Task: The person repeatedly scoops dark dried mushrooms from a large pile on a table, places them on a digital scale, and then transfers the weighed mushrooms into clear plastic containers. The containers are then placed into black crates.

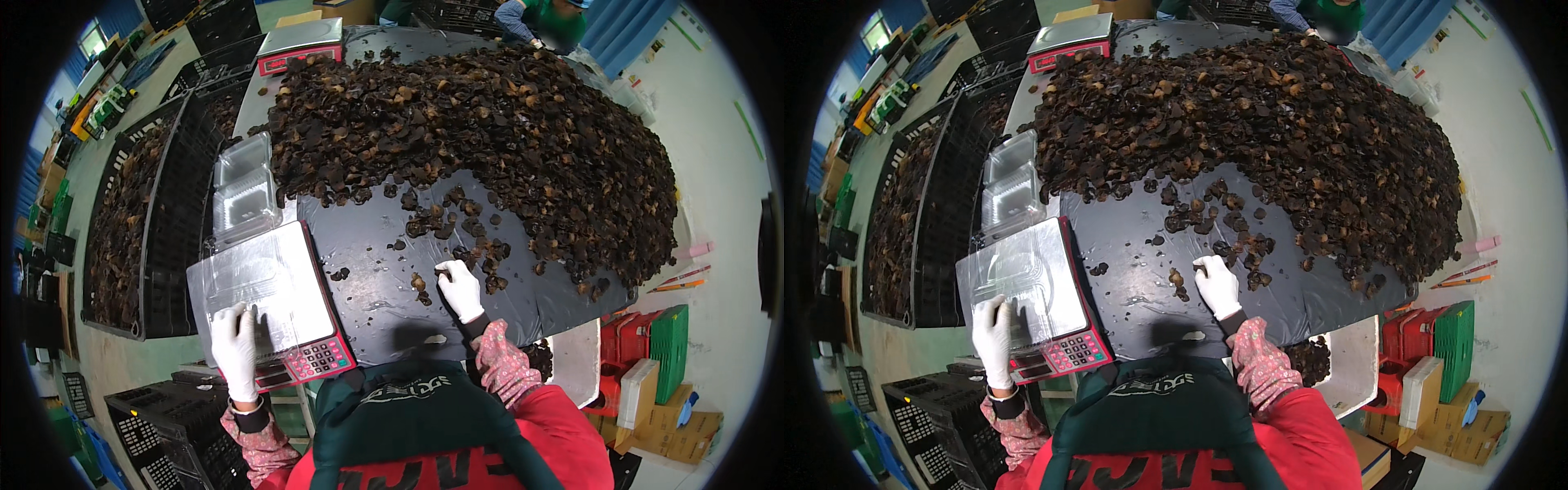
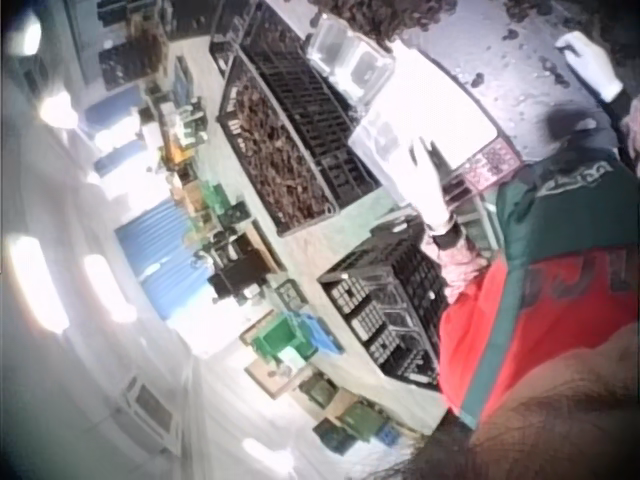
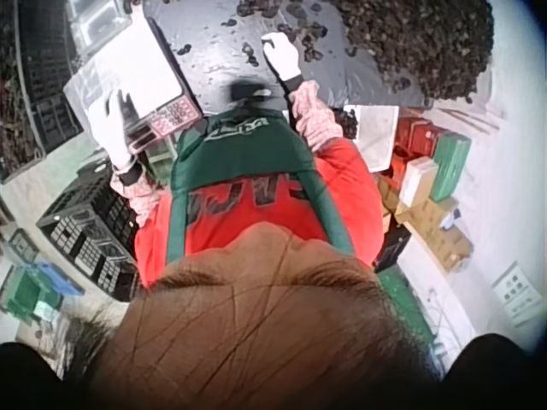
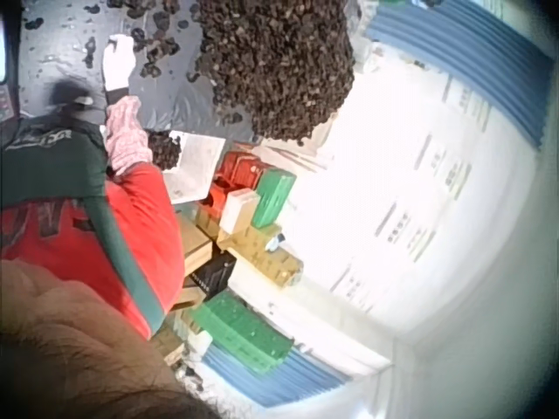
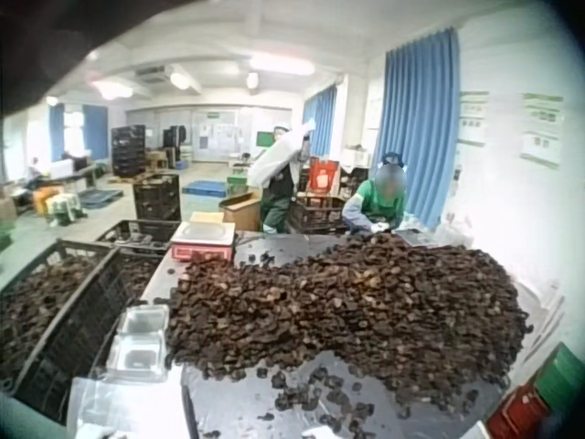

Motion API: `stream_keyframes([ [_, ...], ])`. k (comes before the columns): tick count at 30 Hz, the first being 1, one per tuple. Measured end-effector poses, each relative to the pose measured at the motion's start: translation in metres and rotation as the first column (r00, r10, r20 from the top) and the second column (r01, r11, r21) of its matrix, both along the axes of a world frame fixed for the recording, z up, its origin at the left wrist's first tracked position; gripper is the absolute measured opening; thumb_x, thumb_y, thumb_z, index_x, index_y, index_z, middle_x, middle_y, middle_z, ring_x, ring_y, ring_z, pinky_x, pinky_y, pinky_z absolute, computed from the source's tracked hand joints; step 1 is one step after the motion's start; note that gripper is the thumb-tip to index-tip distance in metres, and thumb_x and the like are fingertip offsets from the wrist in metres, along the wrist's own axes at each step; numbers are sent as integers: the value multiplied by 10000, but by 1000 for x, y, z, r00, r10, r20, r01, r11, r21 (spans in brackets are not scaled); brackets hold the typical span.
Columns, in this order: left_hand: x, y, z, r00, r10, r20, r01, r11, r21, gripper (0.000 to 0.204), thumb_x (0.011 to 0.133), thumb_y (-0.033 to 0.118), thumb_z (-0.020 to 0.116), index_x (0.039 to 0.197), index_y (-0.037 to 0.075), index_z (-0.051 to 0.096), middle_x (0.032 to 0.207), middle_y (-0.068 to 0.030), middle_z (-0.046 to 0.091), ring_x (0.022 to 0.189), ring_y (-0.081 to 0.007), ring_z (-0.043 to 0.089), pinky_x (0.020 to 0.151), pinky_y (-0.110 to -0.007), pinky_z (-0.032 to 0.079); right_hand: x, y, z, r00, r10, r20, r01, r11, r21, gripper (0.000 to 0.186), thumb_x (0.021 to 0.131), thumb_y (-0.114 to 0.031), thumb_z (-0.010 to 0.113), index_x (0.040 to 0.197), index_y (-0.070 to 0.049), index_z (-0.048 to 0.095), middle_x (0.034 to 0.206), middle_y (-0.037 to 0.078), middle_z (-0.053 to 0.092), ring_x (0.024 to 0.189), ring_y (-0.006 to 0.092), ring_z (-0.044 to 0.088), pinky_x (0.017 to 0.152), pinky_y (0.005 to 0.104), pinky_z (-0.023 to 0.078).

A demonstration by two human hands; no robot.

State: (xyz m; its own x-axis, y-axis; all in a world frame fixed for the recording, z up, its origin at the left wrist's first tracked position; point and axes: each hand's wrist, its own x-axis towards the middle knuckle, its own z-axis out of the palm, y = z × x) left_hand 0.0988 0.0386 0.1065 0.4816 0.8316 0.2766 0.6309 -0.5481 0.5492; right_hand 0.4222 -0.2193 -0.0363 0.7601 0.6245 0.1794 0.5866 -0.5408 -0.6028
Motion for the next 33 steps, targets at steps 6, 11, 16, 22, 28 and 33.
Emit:
stream_keyframes([
  [6,16,-20,-6,980,96,-172,-5,885,465,160,911,137,648,1036,51,700,1067,-118,665,1054,-318,601,946,-403,456,-43,-16,30,988,57,-144,-79,986,-150,266,862,-311,685,1033,-111,651,909,85,636,796,291,666,701,405,533],
  [11,78,-88,2,903,-128,409,335,807,-487,185,978,108,584,1088,13,699,1048,-136,696,978,-216,650,917,-339,494,-46,-21,15,987,18,-160,-31,996,-80,155,842,-213,678,947,-104,646,881,90,619,749,282,646,683,389,525],
  [16,122,-127,-59,836,293,464,547,-386,-743,443,1066,376,412,1286,19,555,1214,-125,613,1033,-217,631,880,-338,517,-71,-4,71,949,292,-116,-261,938,227,148,812,-133,696,955,-101,674,929,74,653,799,263,664,704,345,535],
  [22,112,-122,-102,824,398,403,561,-477,-676,412,1044,403,461,1177,54,635,1089,-70,656,936,-160,623,761,-279,510,-67,11,80,971,239,-4,-223,913,341,178,815,-152,744,970,-87,687,946,77,676,817,249,680,727,329,545],
  [28,109,-126,-95,846,324,424,522,-336,-784,308,1022,284,516,1196,65,645,1017,-24,652,822,-101,583,644,-217,449,-31,19,1,1000,25,-19,-27,993,-111,188,858,-235,704,987,-104,665,826,75,622,737,252,658,649,378,519],
  [33,112,-124,-95,859,284,425,508,-374,-776,373,1027,336,496,1261,71,615,996,4,645,807,-76,568,627,-214,437,-42,19,23,965,29,-262,21,982,185,160,834,-180,733,949,-98,659,767,40,605,646,200,625,584,301,495],
])
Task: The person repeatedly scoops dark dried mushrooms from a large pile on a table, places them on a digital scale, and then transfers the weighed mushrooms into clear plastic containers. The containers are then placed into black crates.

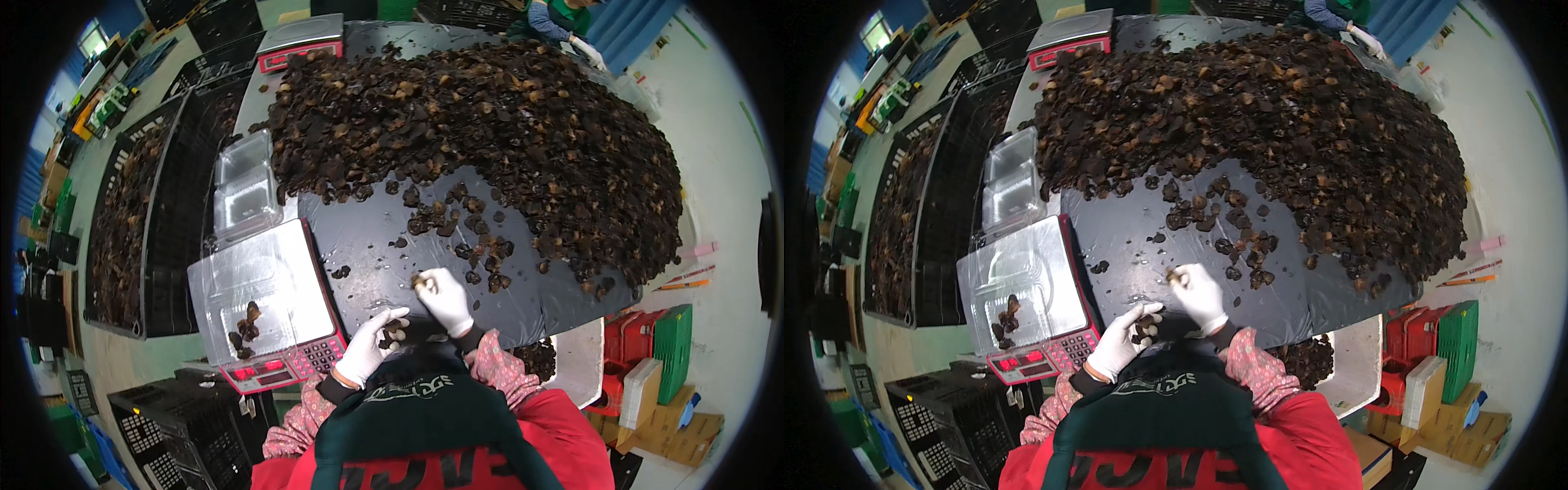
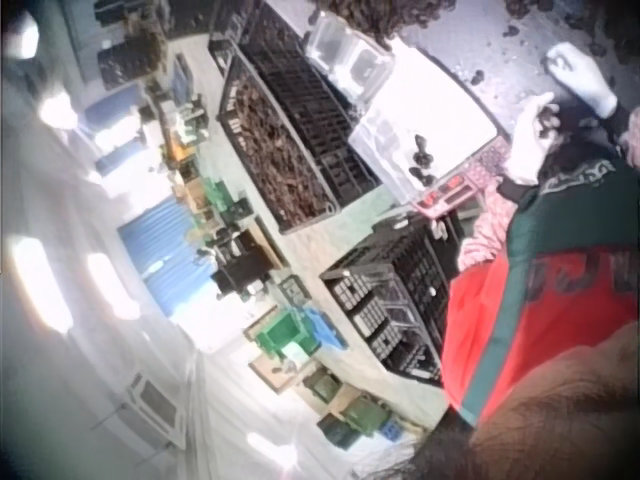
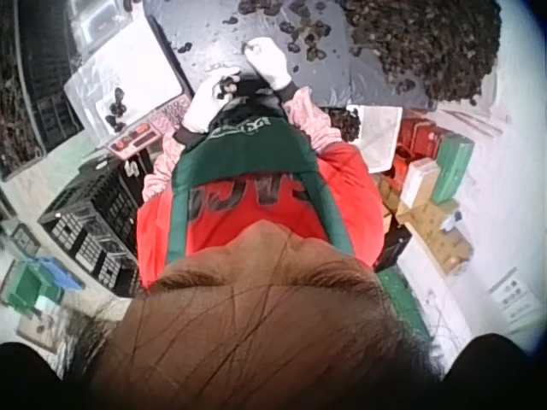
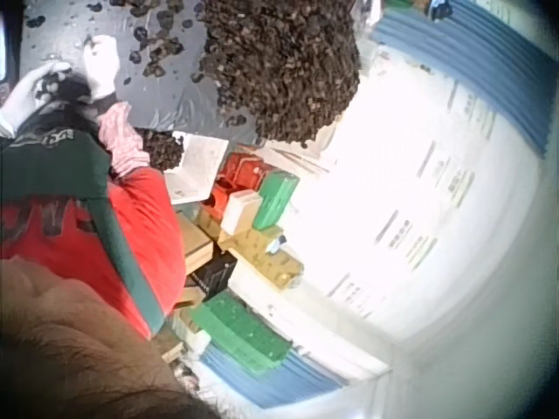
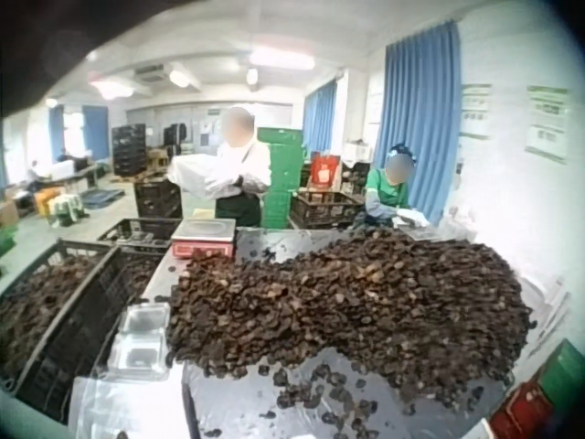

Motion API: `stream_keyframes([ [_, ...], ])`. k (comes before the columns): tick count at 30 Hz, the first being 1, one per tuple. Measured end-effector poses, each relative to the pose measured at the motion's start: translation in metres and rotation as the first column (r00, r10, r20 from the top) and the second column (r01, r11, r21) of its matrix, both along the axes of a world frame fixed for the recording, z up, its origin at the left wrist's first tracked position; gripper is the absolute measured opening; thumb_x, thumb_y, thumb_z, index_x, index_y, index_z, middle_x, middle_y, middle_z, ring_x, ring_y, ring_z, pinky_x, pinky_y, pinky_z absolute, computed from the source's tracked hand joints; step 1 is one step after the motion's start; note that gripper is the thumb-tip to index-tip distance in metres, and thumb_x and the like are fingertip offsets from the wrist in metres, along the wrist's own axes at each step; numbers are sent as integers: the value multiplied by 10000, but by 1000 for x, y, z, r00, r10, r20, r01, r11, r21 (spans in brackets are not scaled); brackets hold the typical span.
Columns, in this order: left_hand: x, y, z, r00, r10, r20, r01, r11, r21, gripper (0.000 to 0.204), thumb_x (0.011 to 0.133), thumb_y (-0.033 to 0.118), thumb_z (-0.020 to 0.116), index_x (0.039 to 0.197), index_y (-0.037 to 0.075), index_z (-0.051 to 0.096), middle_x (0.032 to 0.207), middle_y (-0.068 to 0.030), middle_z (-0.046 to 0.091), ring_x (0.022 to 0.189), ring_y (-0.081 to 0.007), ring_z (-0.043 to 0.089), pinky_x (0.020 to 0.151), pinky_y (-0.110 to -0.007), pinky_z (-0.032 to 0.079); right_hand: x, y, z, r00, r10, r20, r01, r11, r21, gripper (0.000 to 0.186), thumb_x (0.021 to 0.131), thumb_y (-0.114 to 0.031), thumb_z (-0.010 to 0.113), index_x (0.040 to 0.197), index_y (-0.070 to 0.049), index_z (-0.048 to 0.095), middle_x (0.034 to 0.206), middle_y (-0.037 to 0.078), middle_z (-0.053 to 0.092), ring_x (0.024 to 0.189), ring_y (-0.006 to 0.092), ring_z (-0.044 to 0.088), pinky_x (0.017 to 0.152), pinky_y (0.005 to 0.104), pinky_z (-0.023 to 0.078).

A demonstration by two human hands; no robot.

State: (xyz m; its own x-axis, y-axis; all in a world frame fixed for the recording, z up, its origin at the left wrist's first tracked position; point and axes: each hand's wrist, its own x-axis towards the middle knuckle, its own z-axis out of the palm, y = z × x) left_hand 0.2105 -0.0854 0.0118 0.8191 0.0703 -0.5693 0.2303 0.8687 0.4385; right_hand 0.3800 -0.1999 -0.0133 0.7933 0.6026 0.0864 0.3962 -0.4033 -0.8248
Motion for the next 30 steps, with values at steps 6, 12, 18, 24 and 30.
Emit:
stream_keyframes([
  [6,11,-4,16,1000,4,-9,-3,999,37,422,1032,464,459,1179,109,634,886,3,640,721,-90,591,580,-235,439,-30,-9,49,910,389,146,-386,921,-47,165,819,-210,724,968,-141,707,901,45,663,798,229,661,691,309,538],
  [12,-8,13,78,984,90,156,-160,833,530,339,1039,281,490,1115,-7,653,839,-20,639,532,-61,444,475,-199,311,74,-28,6,866,-28,500,174,953,-248,251,824,-225,709,1044,-106,680,996,77,641,929,276,609,822,394,490],
  [18,-80,100,104,752,652,95,-232,127,964,160,1000,156,591,1034,57,713,811,39,602,651,-27,480,575,-197,382,103,-41,-14,851,90,517,102,938,-331,161,800,-199,723,928,-101,723,886,64,650,883,271,592,817,394,464],
  [24,-119,128,76,818,562,-120,395,-399,828,224,909,148,672,1070,-7,683,984,-125,640,908,-289,601,816,-371,475,98,-79,17,944,-323,-69,330,935,131,159,861,-143,706,960,-20,695,860,59,656,739,136,596,709,267,479],
  [30,-108,126,60,776,628,-48,486,-549,680,221,905,152,677,1084,22,685,1071,-160,653,1006,-320,604,893,-414,473,56,-97,-6,942,-292,165,303,952,-40,192,834,-128,717,987,-37,646,902,115,649,690,192,625,653,302,504],
])
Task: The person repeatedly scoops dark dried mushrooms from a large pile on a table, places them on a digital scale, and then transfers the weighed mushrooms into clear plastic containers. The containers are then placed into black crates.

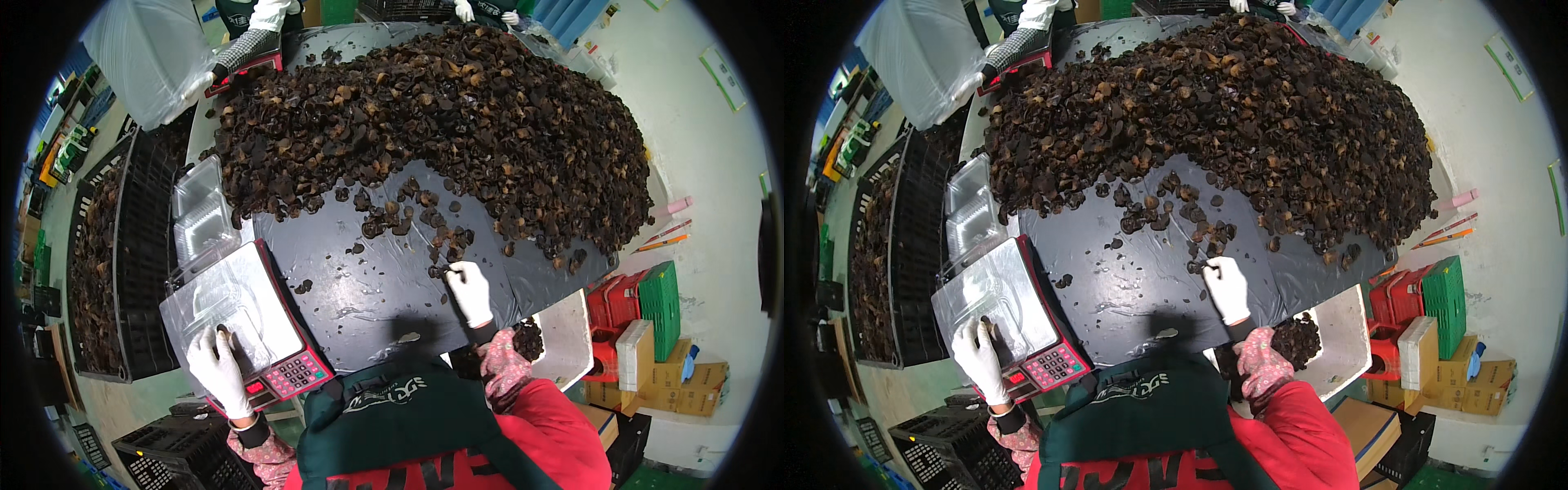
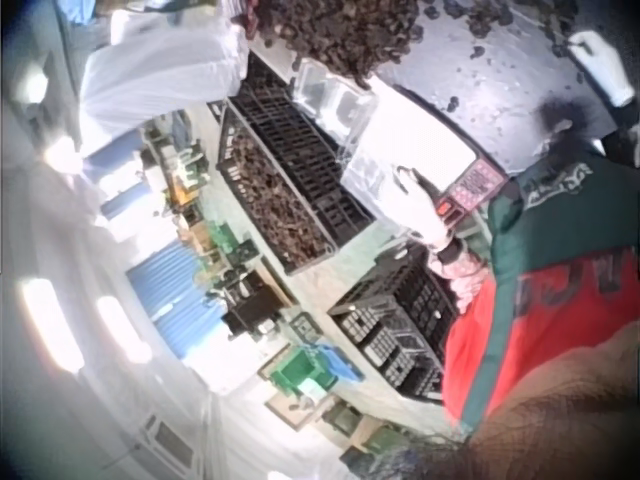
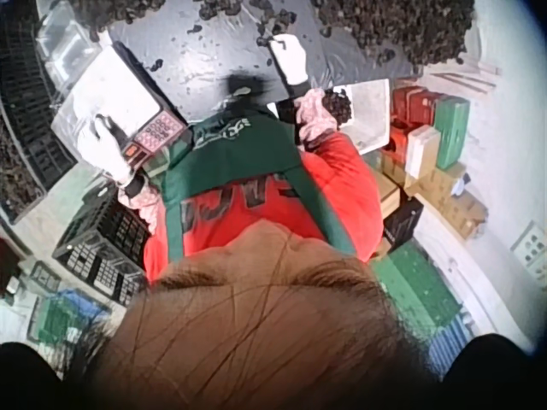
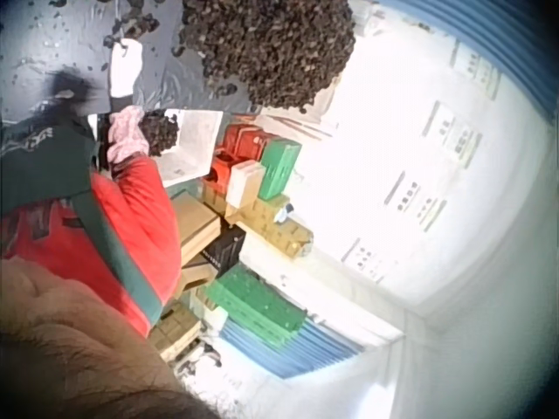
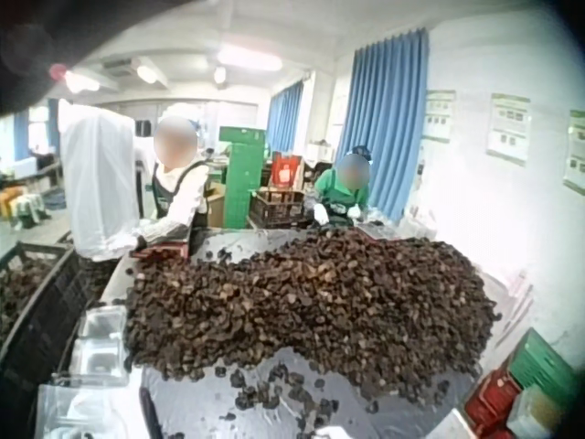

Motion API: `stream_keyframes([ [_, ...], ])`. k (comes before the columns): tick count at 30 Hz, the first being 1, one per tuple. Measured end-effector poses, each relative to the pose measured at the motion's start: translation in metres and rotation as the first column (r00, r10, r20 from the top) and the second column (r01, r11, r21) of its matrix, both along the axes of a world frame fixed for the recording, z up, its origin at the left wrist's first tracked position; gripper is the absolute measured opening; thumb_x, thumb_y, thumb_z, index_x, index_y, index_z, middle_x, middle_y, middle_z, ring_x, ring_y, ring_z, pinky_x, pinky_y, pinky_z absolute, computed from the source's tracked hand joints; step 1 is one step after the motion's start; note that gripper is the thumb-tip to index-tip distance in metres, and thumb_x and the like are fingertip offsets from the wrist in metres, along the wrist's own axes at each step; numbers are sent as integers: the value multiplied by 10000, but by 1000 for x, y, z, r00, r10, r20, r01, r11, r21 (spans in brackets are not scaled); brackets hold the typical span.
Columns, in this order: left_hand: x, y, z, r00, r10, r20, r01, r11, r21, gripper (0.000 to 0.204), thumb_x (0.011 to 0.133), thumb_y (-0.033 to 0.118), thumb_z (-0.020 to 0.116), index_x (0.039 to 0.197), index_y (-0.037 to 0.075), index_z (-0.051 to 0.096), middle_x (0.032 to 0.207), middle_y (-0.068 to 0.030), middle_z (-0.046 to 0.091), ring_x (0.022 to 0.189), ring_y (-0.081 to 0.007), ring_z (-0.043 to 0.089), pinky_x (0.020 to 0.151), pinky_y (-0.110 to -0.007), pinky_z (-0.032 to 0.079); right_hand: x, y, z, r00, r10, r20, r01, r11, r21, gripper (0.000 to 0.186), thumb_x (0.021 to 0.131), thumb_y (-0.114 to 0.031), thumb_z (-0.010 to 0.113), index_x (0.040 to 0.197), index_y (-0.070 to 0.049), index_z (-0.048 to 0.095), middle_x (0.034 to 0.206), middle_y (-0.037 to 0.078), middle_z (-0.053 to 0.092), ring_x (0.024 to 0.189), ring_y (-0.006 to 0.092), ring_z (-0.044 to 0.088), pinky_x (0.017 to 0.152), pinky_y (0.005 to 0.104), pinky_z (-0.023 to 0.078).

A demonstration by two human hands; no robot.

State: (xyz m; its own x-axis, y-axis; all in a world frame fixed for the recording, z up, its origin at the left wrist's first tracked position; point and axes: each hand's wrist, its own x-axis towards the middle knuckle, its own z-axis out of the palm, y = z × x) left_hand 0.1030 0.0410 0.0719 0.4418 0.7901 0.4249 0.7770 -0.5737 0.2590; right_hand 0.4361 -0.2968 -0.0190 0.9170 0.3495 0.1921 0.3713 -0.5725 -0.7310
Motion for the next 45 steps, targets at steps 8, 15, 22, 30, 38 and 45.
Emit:
stream_keyframes([
  [8,100,-95,26,760,-254,598,622,548,-559,220,1007,143,535,1112,33,694,1082,-78,684,968,-166,636,874,-298,489,-19,36,-10,992,123,34,-117,982,-148,209,823,-120,682,1020,-77,627,984,103,629,849,280,661,759,356,533],
  [15,155,-132,-72,689,579,436,693,-702,-163,563,1034,504,397,1272,12,533,1122,-130,653,917,-200,663,837,-339,541,-84,77,75,874,457,162,-461,887,-15,236,841,-247,694,1030,-106,691,999,67,674,863,241,675,739,306,547],
  [22,142,-129,-81,688,572,447,725,-563,-396,289,992,272,540,916,26,672,920,-104,684,809,-187,628,753,-311,509,17,45,-1,949,47,313,35,967,-253,203,841,-219,701,1004,-103,663,862,91,628,759,279,650,669,382,526],
  [30,156,-136,-65,757,530,382,653,-628,-422,371,1016,330,513,1192,27,635,915,-91,673,747,-185,614,704,-300,501,-54,70,52,835,491,249,-487,870,-83,117,850,-176,677,928,-89,682,884,73,663,755,257,650,667,346,525],
  [38,141,-133,-69,763,461,453,644,-601,-473,288,1000,262,548,1119,22,653,922,-57,659,738,-129,554,634,-243,426,31,32,34,906,-15,423,10,1000,15,163,850,-152,669,995,-78,665,996,97,652,946,302,593,859,394,488],
  [45,141,-131,-62,740,419,526,663,-588,-464,309,939,105,548,1232,25,605,1054,-80,674,881,-162,626,718,-265,463,58,34,-10,960,192,205,-156,972,-177,221,878,-275,648,1010,-107,705,956,97,645,950,301,603,831,413,493],
])
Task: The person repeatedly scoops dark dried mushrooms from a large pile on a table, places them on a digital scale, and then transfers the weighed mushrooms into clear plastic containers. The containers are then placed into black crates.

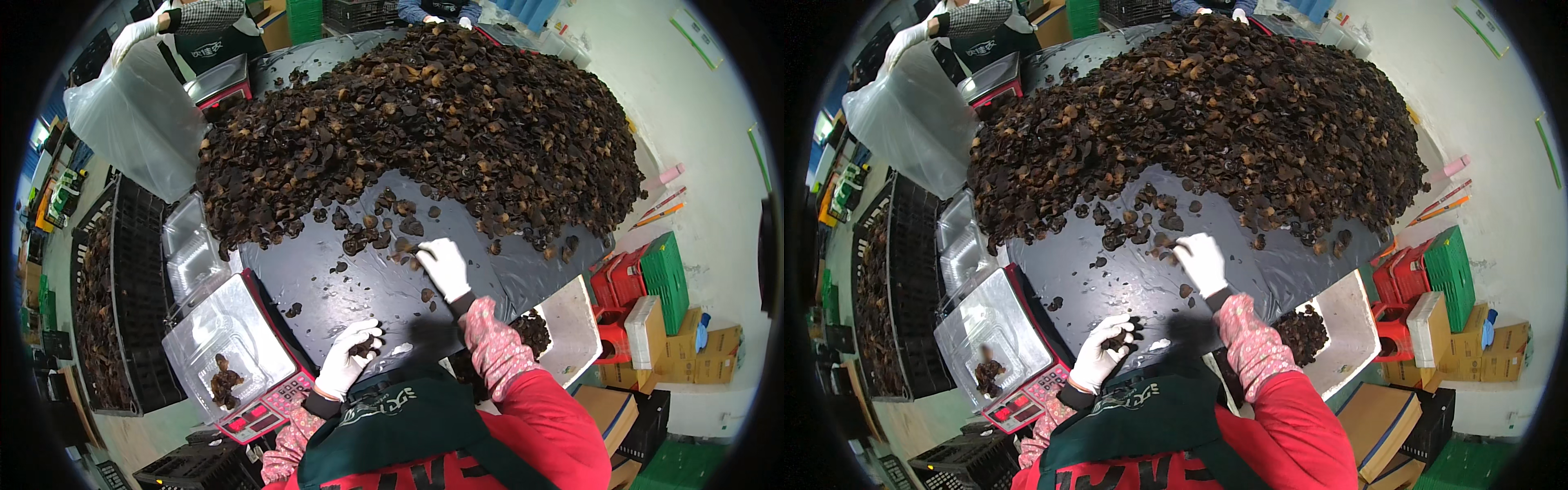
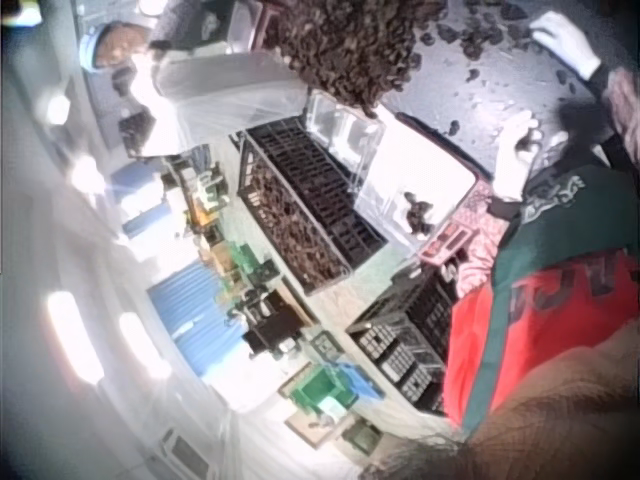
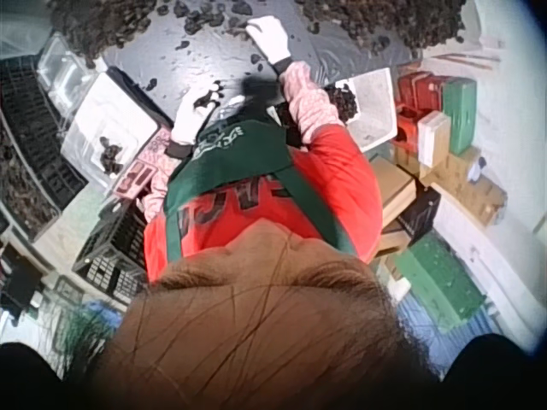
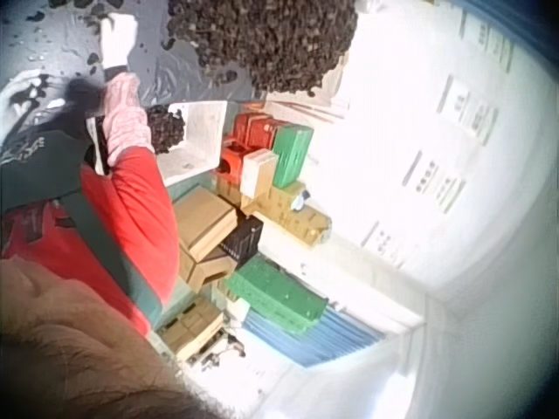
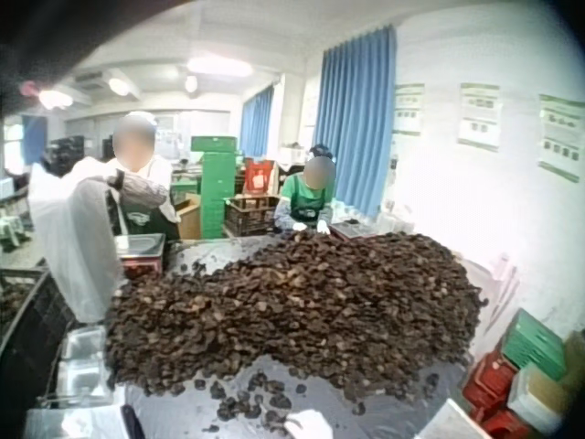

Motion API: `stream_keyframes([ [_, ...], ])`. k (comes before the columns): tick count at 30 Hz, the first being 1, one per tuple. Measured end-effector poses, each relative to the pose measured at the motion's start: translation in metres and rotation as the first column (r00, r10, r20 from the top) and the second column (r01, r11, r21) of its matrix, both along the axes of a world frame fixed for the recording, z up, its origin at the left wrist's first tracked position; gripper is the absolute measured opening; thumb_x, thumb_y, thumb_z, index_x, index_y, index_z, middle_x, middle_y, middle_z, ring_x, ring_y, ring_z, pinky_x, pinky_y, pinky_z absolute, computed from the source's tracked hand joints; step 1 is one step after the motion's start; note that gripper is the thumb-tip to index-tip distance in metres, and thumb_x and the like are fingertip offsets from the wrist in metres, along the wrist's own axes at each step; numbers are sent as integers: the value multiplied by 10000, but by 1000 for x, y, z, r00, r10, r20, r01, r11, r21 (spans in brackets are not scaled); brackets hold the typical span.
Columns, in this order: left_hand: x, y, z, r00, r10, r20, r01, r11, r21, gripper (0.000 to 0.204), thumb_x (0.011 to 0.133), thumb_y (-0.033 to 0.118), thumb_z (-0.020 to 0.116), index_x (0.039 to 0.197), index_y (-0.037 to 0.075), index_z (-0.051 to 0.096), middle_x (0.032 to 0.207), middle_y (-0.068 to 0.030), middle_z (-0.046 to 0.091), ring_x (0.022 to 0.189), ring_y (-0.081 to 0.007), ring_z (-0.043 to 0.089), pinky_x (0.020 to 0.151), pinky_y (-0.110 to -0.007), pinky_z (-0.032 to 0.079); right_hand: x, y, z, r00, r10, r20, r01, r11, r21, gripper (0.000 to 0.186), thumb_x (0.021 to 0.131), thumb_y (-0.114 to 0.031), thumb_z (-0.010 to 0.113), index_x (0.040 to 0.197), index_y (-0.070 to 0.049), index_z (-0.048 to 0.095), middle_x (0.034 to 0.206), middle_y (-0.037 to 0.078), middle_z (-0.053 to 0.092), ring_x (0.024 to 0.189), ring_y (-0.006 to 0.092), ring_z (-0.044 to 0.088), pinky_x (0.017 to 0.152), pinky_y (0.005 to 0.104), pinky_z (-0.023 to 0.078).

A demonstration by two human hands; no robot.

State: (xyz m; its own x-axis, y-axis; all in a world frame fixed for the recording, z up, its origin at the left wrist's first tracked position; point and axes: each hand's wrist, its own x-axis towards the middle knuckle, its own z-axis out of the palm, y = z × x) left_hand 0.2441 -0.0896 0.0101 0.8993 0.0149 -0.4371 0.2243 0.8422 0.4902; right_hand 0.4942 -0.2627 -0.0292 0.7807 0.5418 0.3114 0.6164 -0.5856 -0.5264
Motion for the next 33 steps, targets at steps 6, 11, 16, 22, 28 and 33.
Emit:
stream_keyframes([
  [6,-6,2,-7,992,123,-28,-122,992,23,388,860,35,530,1242,21,600,1086,-76,667,948,-178,633,756,-290,478,-56,7,4,996,37,-78,-14,961,275,136,899,-160,661,985,-74,723,970,89,679,900,263,650,802,356,514],
  [11,-16,4,-26,972,203,-117,-200,979,29,300,898,71,530,1176,21,632,958,-49,675,849,-152,627,694,-282,475,-26,1,4,985,-86,-152,122,962,243,124,902,-158,650,959,-72,719,925,91,674,880,268,660,784,346,519],
  [16,-12,4,-20,976,196,-95,-180,971,159,251,961,154,548,1155,27,645,898,-37,665,763,-126,620,630,-247,460,-7,42,-12,1000,7,-1,-7,997,79,276,846,-224,694,1101,-122,666,1025,83,649,939,289,648,805,382,521],
  [22,3,1,-8,968,223,-114,-105,775,623,215,962,143,584,1140,46,657,800,-7,633,637,-68,553,551,-217,409,1,44,-10,970,-27,-243,57,991,118,241,840,-209,705,1041,-85,656,864,100,652,755,245,656,689,349,526],
  [28,49,-13,-37,999,18,31,-23,-355,934,352,852,263,704,1157,116,605,986,-86,596,829,-293,650,672,-380,531,-25,-17,33,310,693,-651,492,469,733,352,957,-160,568,1256,25,544,1300,164,577,1112,333,621,827,384,557],
  [33,58,-14,-39,996,-14,-93,77,-446,892,241,857,231,687,1031,94,592,971,-107,591,841,-300,633,673,-384,527,-38,-28,26,350,526,-775,365,685,630,254,963,-174,582,1148,-1,608,1009,67,633,833,191,616,706,307,515],
])
